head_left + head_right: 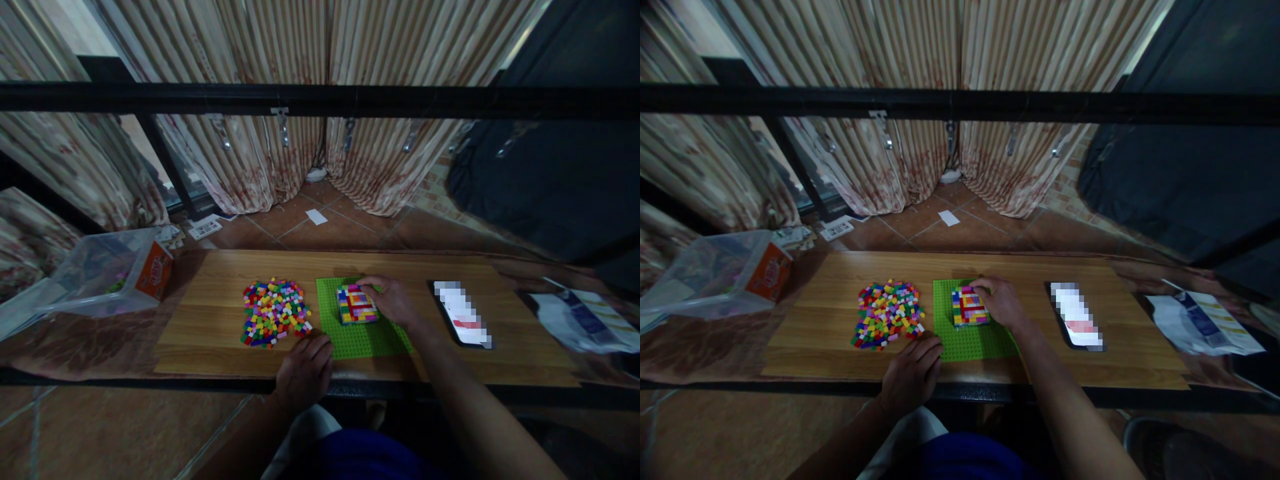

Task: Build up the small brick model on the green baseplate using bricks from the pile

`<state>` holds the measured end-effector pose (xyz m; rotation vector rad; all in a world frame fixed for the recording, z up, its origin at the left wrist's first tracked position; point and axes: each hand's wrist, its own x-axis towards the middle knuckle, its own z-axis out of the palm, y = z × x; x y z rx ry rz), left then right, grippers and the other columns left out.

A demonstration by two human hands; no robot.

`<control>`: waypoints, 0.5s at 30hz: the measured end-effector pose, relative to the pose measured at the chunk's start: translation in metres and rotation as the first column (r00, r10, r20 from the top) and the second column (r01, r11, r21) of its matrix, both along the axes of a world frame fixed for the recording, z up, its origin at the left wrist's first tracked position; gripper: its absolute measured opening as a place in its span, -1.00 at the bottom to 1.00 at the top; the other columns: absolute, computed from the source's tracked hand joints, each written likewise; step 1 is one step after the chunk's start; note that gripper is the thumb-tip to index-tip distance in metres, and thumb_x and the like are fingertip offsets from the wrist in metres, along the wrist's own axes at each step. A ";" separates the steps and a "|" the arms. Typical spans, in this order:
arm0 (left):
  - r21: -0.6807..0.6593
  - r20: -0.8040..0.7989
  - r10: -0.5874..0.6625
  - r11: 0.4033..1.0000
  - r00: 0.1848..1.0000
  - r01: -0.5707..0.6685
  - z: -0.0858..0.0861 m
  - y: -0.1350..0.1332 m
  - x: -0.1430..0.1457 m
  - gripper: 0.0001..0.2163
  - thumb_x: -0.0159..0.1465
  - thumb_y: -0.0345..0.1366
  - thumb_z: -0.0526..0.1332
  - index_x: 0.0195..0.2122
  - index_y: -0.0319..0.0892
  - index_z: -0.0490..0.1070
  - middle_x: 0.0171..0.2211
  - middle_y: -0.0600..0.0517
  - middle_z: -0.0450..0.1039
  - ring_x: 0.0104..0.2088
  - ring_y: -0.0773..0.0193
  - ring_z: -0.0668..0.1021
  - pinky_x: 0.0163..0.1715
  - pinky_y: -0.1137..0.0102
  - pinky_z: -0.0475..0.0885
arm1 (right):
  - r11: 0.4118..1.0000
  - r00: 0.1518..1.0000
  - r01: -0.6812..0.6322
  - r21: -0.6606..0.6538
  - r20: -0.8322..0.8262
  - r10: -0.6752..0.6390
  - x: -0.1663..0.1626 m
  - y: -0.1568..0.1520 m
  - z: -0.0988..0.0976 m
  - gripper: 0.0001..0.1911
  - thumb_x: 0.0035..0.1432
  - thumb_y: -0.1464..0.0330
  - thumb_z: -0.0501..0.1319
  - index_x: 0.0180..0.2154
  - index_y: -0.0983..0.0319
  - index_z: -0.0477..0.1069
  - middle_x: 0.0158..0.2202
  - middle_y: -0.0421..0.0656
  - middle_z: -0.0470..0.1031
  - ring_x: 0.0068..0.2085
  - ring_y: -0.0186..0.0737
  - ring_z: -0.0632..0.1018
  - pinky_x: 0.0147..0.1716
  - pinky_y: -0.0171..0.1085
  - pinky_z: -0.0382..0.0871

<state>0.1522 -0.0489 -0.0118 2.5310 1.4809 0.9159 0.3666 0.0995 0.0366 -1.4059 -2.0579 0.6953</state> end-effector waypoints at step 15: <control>0.000 0.024 0.009 1.000 1.000 -0.009 -0.001 -0.001 0.000 -0.81 0.27 -0.38 0.11 -0.12 -0.17 0.41 -0.09 -0.05 0.51 -0.11 0.19 0.54 -0.09 0.26 0.48 | 0.873 0.780 -0.036 -0.487 -0.559 -0.281 -0.005 0.007 -0.018 -0.65 -0.23 0.19 0.41 -0.34 0.23 0.56 -0.42 -0.18 0.60 -0.45 -0.25 0.54 -0.33 -0.20 0.44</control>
